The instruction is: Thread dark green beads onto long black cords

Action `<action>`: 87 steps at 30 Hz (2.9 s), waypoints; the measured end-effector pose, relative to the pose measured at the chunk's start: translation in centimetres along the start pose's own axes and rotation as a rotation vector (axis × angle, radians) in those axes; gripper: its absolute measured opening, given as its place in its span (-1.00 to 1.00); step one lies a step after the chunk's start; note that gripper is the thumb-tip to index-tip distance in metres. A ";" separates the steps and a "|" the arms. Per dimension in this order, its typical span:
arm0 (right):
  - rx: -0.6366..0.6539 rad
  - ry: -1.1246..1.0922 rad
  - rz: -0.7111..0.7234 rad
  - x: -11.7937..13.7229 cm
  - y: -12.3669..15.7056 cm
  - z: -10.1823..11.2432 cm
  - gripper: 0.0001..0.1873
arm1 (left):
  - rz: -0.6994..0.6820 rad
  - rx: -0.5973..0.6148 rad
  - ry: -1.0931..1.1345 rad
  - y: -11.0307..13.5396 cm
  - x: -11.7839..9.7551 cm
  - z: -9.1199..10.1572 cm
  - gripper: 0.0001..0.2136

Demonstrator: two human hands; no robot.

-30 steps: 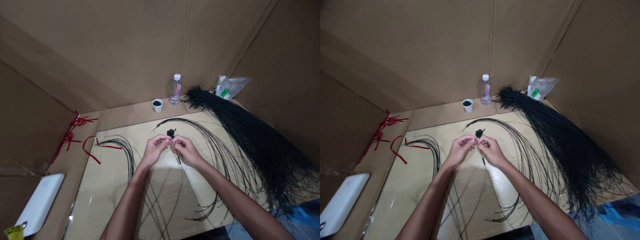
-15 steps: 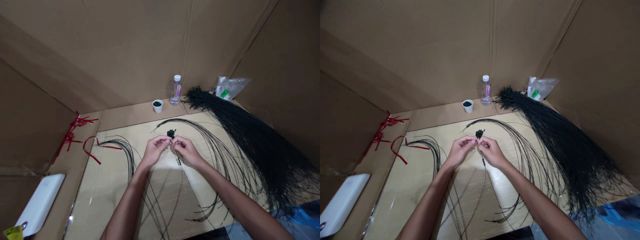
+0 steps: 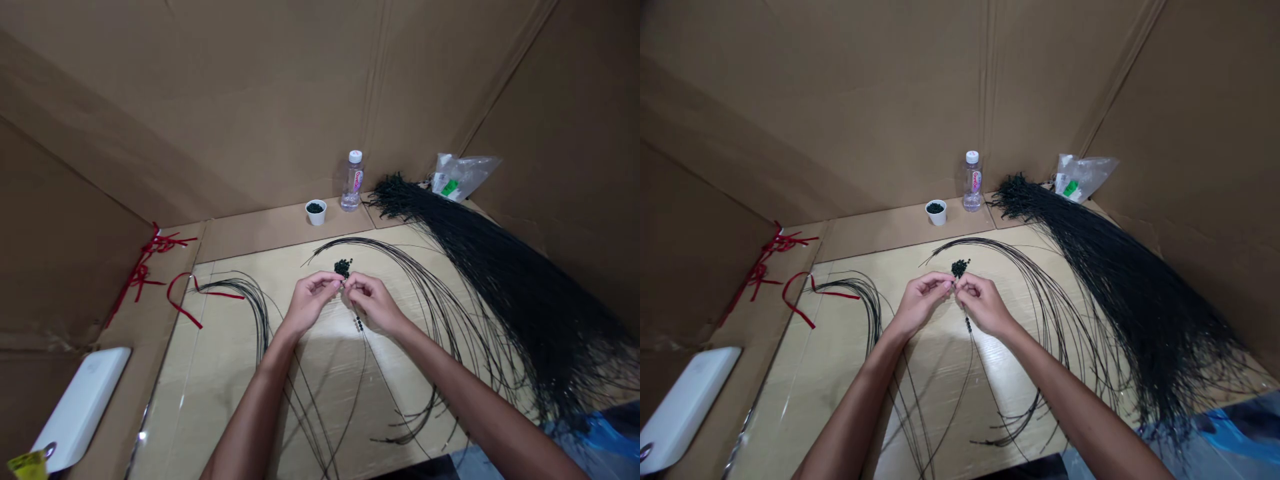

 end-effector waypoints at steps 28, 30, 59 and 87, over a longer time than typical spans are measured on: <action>-0.004 0.003 0.015 0.0 0.1 0.0 -0.94 | 0.007 0.019 -0.002 -0.1 0.2 0.2 -0.70; -0.002 -0.002 0.019 0.0 0.1 0.0 -0.93 | 0.005 0.016 -0.009 -0.1 0.1 0.2 -0.70; -0.001 0.000 -0.002 0.2 0.0 -0.1 -0.92 | -0.019 0.050 -0.055 0.0 -0.2 0.2 -0.70; 0.008 0.022 0.004 0.2 0.0 0.0 -0.87 | 0.017 0.089 -0.037 0.1 -0.4 0.1 -0.68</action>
Point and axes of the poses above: each hand's wrist, its own y-axis away from the middle knuckle, its own z-axis out of the back of the hand, x = y × z, the point moved 4 cm from there along -y, towards the middle knuckle, and after that the axes turned 1 degree about -y, right-handed, at the moved point
